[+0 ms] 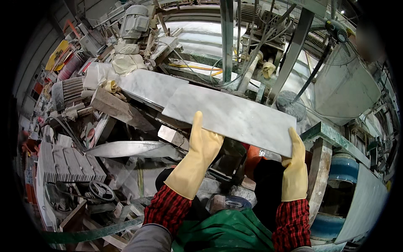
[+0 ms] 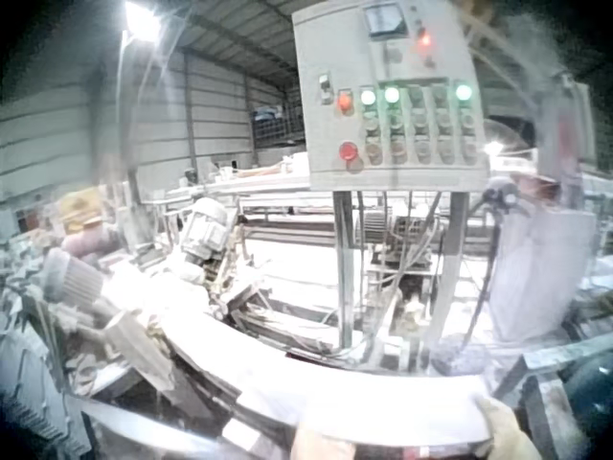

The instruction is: The person repeatedly picks up rectangular ceramic tiles and presses them against a rotating red polishing wheel to smooth the edges. They handle the tiles one at a time, flipping them to treat different sides, and place them back on a nearby surface after each pass.

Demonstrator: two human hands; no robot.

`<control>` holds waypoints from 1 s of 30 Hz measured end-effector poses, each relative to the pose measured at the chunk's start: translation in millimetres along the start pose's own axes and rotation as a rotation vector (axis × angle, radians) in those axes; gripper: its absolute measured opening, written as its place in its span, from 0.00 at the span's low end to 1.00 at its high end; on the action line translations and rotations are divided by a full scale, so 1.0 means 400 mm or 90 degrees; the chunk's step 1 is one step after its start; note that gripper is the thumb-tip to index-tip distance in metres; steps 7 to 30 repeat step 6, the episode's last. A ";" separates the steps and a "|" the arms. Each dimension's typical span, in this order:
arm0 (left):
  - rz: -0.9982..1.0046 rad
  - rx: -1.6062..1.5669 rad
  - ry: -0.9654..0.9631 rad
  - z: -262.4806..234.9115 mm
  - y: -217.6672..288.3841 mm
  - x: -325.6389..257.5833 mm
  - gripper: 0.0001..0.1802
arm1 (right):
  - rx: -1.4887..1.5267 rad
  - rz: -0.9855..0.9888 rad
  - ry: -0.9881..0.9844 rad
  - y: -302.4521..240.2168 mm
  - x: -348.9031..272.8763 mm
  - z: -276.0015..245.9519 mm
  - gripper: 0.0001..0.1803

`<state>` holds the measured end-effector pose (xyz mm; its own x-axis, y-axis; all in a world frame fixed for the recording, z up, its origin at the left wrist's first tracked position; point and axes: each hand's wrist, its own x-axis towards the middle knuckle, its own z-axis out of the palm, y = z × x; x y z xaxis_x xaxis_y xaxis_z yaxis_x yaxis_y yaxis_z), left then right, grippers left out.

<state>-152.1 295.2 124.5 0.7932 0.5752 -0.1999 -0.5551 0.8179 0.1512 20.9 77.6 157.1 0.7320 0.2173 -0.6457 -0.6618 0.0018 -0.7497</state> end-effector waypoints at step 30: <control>0.019 -0.045 -0.010 -0.016 -0.017 0.029 0.30 | 0.011 -0.036 0.035 0.013 0.036 -0.019 0.25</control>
